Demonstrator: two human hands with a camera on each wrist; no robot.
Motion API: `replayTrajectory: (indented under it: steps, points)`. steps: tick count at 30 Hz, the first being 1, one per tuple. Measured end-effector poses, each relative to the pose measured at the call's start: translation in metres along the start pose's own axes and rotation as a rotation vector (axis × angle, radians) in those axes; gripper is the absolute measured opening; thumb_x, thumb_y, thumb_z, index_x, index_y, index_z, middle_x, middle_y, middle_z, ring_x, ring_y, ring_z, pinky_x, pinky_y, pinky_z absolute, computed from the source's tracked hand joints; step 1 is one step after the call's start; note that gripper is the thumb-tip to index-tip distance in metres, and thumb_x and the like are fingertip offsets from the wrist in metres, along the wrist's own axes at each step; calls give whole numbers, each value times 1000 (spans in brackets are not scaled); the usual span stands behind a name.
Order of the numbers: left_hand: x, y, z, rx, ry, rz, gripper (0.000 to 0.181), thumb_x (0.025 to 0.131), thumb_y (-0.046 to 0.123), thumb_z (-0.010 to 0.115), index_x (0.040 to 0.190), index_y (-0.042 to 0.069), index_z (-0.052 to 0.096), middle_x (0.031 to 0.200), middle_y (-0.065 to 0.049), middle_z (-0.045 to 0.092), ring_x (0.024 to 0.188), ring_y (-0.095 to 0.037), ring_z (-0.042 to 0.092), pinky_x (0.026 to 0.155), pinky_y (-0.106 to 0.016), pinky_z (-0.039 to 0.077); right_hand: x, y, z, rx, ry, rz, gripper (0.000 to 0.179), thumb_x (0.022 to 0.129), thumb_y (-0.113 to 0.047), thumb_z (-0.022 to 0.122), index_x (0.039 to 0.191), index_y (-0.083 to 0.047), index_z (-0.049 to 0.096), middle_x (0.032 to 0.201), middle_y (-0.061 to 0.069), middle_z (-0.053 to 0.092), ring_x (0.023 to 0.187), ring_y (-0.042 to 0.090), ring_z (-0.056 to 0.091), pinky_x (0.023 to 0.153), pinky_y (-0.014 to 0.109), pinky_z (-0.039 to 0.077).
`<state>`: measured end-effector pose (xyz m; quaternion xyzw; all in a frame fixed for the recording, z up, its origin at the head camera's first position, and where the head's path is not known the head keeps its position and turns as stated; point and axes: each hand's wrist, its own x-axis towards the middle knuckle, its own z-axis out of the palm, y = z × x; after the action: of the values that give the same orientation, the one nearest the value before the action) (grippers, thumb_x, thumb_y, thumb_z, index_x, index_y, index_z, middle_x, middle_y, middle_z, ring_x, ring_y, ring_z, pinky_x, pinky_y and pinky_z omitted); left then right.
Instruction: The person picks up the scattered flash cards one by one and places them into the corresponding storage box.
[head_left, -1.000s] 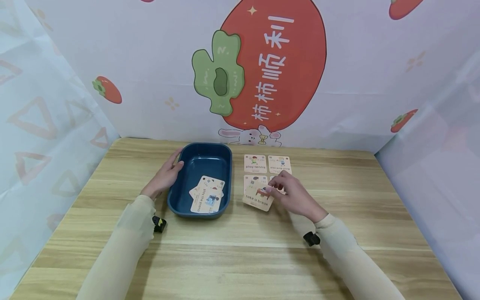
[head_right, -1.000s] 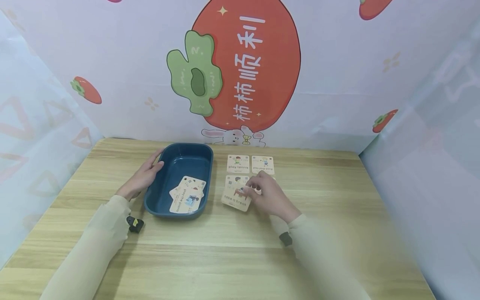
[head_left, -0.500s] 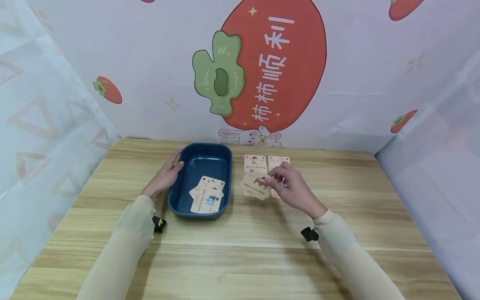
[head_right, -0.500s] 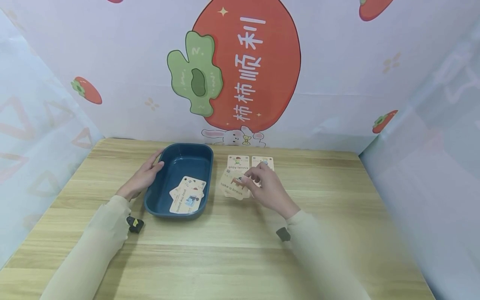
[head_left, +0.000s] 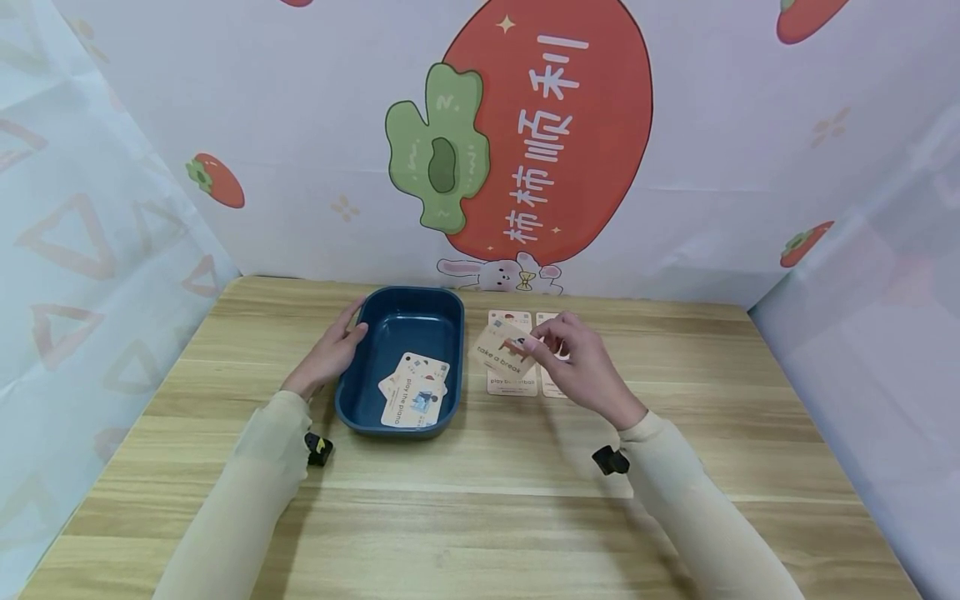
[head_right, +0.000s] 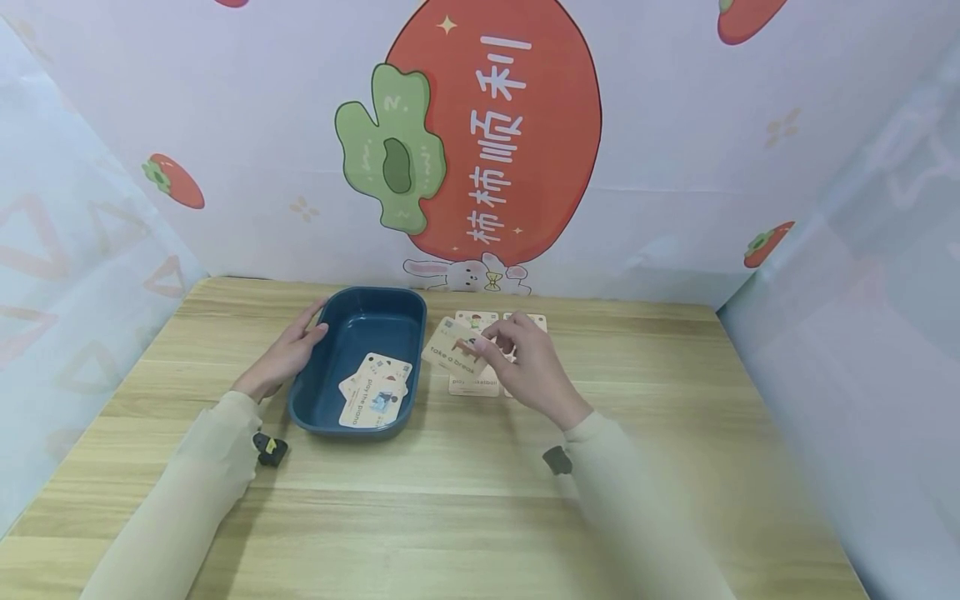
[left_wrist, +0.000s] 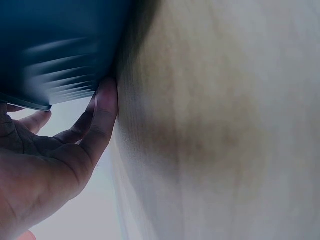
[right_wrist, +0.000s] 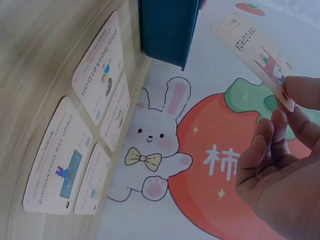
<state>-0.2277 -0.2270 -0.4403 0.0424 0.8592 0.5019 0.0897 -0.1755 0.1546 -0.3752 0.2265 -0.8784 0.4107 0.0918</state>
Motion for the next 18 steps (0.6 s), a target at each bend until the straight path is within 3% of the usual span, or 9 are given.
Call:
replayTrajectory:
  steps: [18]
  points:
    - [0, -1, 0, 7, 1, -5, 59, 113, 32, 29, 165, 20, 4, 168, -18, 8, 147, -49, 24, 115, -66, 22, 15, -16, 14, 48, -20, -20, 11, 97, -16, 71, 101, -6, 76, 90, 4, 54, 83, 22, 50, 70, 36, 45]
